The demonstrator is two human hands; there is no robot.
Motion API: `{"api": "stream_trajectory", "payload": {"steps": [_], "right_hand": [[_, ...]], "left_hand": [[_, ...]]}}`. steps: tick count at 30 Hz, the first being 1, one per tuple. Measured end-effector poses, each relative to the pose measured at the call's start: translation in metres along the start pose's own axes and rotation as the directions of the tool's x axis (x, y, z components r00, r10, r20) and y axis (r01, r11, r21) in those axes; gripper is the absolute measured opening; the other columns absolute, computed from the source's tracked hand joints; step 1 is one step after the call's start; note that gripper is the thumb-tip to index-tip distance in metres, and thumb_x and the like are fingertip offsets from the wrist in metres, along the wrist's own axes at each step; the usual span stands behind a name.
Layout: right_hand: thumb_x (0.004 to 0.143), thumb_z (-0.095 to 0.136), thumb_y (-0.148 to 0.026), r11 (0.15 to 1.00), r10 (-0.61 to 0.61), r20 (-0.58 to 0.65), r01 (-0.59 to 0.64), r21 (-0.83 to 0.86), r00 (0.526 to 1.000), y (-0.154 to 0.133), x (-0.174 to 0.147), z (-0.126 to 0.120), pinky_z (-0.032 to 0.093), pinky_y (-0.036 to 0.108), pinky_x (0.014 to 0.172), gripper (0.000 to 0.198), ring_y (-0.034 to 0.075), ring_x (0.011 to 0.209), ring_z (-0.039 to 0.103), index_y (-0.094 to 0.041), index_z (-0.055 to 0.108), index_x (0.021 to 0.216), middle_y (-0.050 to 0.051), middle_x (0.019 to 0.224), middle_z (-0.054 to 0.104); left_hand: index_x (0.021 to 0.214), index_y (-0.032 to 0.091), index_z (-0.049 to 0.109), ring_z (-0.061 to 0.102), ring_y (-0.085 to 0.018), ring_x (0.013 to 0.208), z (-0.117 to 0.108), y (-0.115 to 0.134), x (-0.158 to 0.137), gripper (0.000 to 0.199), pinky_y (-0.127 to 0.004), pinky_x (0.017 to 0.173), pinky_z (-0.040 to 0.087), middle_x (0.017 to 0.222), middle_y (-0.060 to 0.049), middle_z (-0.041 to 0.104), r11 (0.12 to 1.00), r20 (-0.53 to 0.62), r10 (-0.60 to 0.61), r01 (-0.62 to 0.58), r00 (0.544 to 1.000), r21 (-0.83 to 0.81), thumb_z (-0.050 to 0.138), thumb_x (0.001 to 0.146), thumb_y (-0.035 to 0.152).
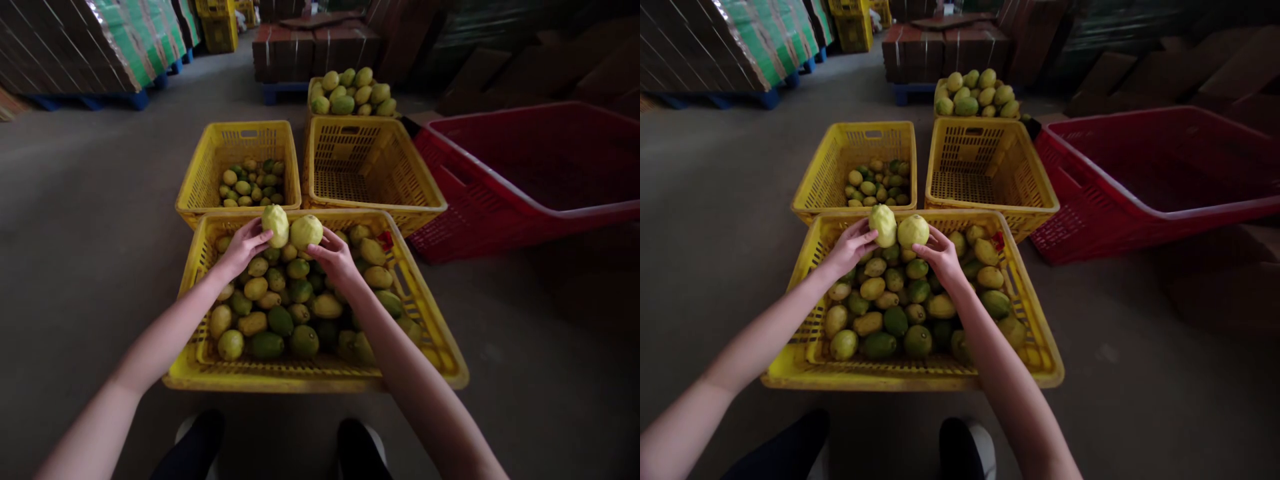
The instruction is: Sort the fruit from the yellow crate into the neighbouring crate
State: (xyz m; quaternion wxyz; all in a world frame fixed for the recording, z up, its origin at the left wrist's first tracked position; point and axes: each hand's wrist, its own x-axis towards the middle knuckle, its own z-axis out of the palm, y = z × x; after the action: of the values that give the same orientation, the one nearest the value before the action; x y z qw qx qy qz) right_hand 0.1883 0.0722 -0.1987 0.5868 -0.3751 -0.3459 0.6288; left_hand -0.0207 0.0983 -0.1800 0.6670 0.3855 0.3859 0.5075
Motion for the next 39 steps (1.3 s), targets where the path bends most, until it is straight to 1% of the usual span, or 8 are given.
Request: {"api": "stream_trajectory", "payload": {"steps": [4,6,10,15,22,28,34,39], "right_hand": [[0.057,0.089,-0.030,0.998,0.038,0.013,-0.039,0.055,0.999,-0.003,0.001,0.000,0.058,0.029,0.065,0.043,0.018,0.074,0.069,-0.022,0.071,0.095,0.000,0.082,0.074],[0.053,0.090,-0.030,0.996,0.042,-0.014,-0.041,0.082,0.999,-0.003,0.002,0.000,0.058,0.027,0.059,0.042,0.015,0.066,0.067,-0.023,0.068,0.088,-0.003,0.076,0.072],[0.053,0.090,-0.030,0.994,0.092,0.047,-0.094,0.057,0.995,-0.001,0.001,0.002,0.057,0.027,0.057,0.039,0.013,0.061,0.064,-0.022,0.066,0.082,-0.004,0.071,0.069],[0.056,0.088,-0.032,0.992,0.114,0.079,-0.118,0.047,0.990,0.007,-0.002,0.007,0.052,0.026,0.060,0.036,0.014,0.070,0.063,-0.023,0.068,0.085,-0.003,0.078,0.068],[0.063,0.080,-0.035,0.978,0.195,0.009,-0.195,0.070,0.981,0.018,0.000,0.014,0.048,0.026,0.058,0.029,0.018,0.075,0.063,-0.020,0.068,0.085,0.001,0.080,0.070],[0.075,0.053,-0.040,0.885,0.432,0.002,-0.424,0.195,0.902,0.017,0.001,0.016,0.042,0.028,0.041,0.025,0.022,0.063,0.063,-0.020,0.063,0.087,0.004,0.067,0.067],[0.077,0.063,-0.046,0.890,0.407,-0.082,-0.375,0.258,0.910,0.017,-0.005,0.020,0.037,0.024,0.034,0.025,0.016,0.049,0.057,-0.022,0.060,0.083,-0.001,0.063,0.065],[0.083,0.059,-0.057,0.850,0.472,-0.159,-0.400,0.344,0.867,0.016,-0.001,0.019,0.037,0.024,0.031,0.035,0.016,0.043,0.057,-0.022,0.058,0.078,-0.001,0.056,0.064]], "left_hand": [[0.093,0.016,0.070,0.069,-0.021,0.105,0.009,0.003,-0.005,0.015,-0.032,0.093,0.056,0.098,-0.005,0.075,0.967,-0.036,-0.192,0.183,0.981,-0.179,0.070,0.078,0.020],[0.097,0.015,0.069,0.069,-0.022,0.107,0.014,0.003,-0.006,0.015,-0.035,0.097,0.055,0.100,-0.007,0.075,0.932,-0.046,-0.264,0.243,0.963,-0.270,0.063,0.085,0.022],[0.113,0.017,0.068,0.068,-0.022,0.112,0.021,-0.002,-0.006,0.025,-0.037,0.102,0.054,0.105,-0.006,0.075,0.887,-0.047,-0.319,0.281,0.947,-0.365,0.054,0.094,0.025],[0.118,0.015,0.068,0.070,-0.020,0.108,0.019,-0.010,-0.004,0.027,-0.029,0.099,0.055,0.105,-0.006,0.076,0.892,-0.093,-0.333,0.282,0.938,-0.354,0.058,0.094,0.025],[0.115,0.014,0.067,0.073,-0.018,0.091,0.024,-0.011,-0.006,0.027,-0.025,0.085,0.059,0.090,-0.006,0.075,0.851,-0.171,-0.439,0.348,0.882,-0.394,0.054,0.098,0.030],[0.108,0.020,0.066,0.065,-0.016,0.058,0.023,-0.013,-0.007,0.036,-0.026,0.052,0.055,0.071,-0.003,0.069,0.799,-0.229,-0.555,0.435,0.800,-0.414,0.044,0.099,0.046],[0.097,0.019,0.067,0.062,-0.015,0.053,0.022,-0.008,-0.007,0.038,-0.024,0.046,0.050,0.064,-0.002,0.066,0.815,-0.222,-0.538,0.434,0.813,-0.384,0.047,0.096,0.050],[0.100,0.015,0.071,0.068,-0.021,0.072,0.024,-0.008,-0.011,0.044,-0.030,0.065,0.057,0.066,-0.005,0.068,0.799,-0.114,-0.550,0.481,0.827,-0.361,0.031,0.101,0.033]]}}
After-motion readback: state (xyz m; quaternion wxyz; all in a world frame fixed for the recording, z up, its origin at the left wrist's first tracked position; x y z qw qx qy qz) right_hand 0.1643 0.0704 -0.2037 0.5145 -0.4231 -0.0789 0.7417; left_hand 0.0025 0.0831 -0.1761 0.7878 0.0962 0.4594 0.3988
